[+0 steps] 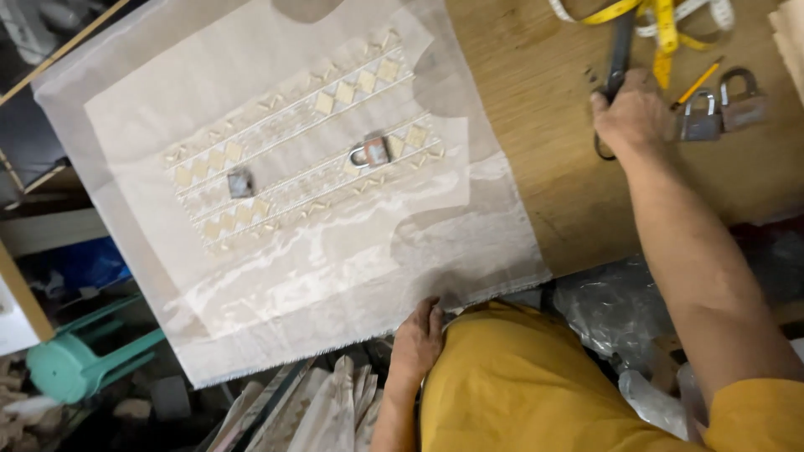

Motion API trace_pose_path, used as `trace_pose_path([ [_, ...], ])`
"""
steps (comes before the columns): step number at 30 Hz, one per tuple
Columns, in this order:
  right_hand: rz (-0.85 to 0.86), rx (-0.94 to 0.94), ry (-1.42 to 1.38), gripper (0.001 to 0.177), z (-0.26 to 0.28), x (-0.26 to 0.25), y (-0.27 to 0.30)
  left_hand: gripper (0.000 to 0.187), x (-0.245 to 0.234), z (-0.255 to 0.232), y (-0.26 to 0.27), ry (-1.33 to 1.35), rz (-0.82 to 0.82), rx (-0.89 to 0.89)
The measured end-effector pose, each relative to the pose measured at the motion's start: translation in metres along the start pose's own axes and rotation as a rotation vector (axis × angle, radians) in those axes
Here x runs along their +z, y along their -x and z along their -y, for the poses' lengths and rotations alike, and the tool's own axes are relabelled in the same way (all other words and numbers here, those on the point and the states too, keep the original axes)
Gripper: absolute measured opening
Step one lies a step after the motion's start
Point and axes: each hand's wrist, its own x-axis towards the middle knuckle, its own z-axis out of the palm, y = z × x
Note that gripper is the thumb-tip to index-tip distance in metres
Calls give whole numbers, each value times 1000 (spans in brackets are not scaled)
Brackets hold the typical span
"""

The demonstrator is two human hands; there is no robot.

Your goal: The person measures a piece of patterned fabric using a yellow tape measure and a ruler, marking it with a pencil. They then use large shears to cut the fabric along the marked lines, separating a strip from the main piece.

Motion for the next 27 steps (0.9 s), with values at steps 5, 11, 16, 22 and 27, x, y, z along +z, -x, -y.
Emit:
trace_pose_path([
  [5, -116, -93, 2, 50, -21, 31, -14, 41, -1, 3, 7, 18, -6, -55],
  [11, 42, 198, -148, 40, -3, 13, -2, 41, 2, 18, 16, 37, -36, -75],
  [16, -5, 129, -267, 34, 7, 2, 29, 40, -7, 29, 27, 53, -24, -66],
  [22, -75, 116, -17, 47, -7, 30, 47, 46, -22, 52, 32, -15, 38, -57],
  [27, -6, 75, -72, 41, -5, 34, 55, 45, -7, 86, 20, -26, -4, -40],
])
